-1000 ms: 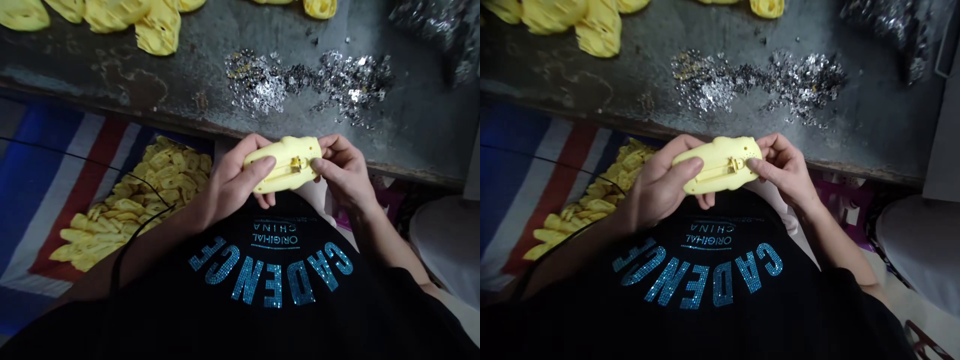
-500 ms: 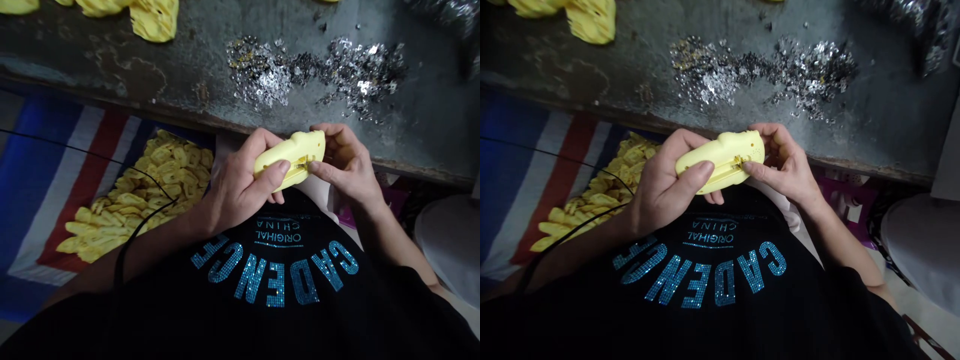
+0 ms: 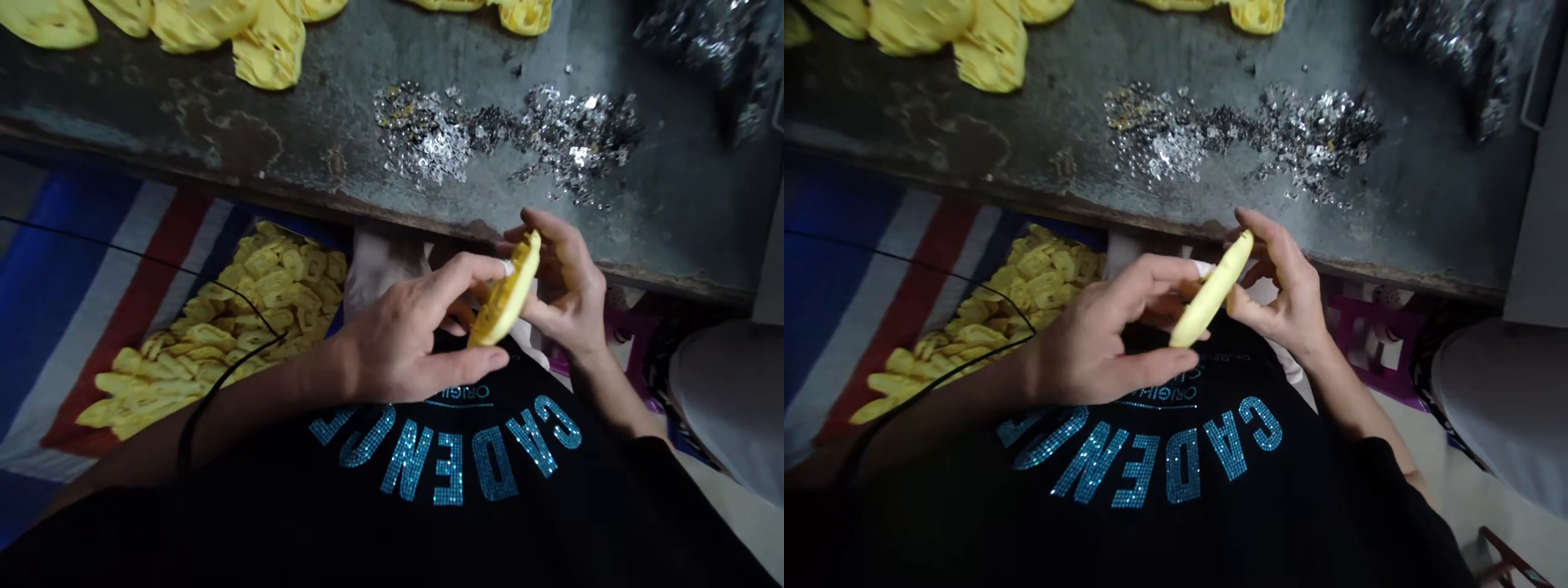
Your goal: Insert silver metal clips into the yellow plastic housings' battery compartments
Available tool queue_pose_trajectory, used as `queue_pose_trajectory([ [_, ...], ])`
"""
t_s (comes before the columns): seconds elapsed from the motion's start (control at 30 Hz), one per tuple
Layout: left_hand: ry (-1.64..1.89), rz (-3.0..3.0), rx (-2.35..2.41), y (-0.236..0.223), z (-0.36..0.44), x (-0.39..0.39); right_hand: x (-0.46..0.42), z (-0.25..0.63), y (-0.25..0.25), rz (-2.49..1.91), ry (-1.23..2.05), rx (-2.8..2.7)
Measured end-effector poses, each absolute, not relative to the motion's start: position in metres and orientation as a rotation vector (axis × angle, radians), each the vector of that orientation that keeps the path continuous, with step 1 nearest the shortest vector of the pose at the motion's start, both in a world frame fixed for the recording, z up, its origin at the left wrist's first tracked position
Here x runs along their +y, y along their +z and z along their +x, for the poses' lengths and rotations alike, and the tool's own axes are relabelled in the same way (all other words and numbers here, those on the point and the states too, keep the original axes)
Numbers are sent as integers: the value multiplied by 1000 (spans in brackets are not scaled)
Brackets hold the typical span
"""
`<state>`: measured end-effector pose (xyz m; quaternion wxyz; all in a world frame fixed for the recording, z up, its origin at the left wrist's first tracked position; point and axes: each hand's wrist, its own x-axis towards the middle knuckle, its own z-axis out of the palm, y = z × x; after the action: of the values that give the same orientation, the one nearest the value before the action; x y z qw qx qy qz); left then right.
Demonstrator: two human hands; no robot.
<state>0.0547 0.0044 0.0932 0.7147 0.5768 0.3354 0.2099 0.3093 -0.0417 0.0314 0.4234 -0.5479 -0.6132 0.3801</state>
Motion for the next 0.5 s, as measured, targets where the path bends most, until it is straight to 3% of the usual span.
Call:
queue_pose_trajectory([
  [0.5, 454, 1245, 464, 63, 48, 12, -55, 317, 12, -1165, 717, -1509],
])
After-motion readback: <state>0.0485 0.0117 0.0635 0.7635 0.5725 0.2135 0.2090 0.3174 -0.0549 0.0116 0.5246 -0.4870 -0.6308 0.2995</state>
